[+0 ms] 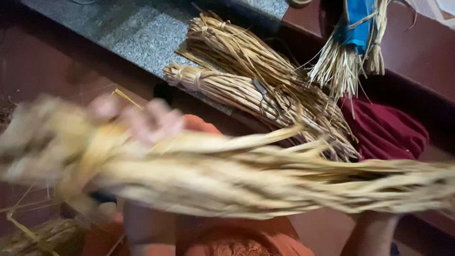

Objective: The person sits on the floor assembling a rectangular bamboo frame, wrapping and securing yellow palm-leaf strips around the frame bars by hand and with tape, trimming pieces with scissors, and finally picking up a bundle of dried palm leaves.

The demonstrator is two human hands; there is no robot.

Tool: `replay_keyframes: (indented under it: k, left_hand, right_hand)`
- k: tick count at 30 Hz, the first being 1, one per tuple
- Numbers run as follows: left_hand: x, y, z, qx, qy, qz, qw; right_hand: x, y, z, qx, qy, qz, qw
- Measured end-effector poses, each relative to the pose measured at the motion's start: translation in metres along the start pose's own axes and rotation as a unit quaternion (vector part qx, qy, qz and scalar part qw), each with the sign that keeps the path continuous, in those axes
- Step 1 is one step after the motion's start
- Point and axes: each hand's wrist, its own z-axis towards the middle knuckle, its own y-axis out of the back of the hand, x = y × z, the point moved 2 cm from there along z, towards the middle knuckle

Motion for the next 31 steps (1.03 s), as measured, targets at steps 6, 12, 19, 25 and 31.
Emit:
replay_keyframes:
  k: [6,12,19,25,31]
  left_hand:
    - [0.087,0.001,0.168,0.001,0.073,0.074,0.995]
    - [0.068,0.066,0.155,-0.223,0.155,0.543,0.795]
    - [0.096,0.062,0.012,-0.102,0.273,0.424,0.857]
    - [0.135,0.028,-0.064,-0.071,0.285,0.396,0.870]
    - [0.194,0.044,-0.143,-0.011,0.311,0.386,0.869]
  right_hand:
    - [0.011,-0.079,0.034,0.031,0.102,-0.005,0.994]
    - [-0.138,-0.055,0.111,-0.141,-0.155,-0.085,0.974]
    - [-0.227,0.001,0.080,-0.194,-0.267,-0.048,0.943]
    - [-0.202,-0.046,0.019,-0.034,-0.294,0.003,0.955]
    - [-0.225,-0.173,0.012,0.248,-0.301,0.114,0.914]
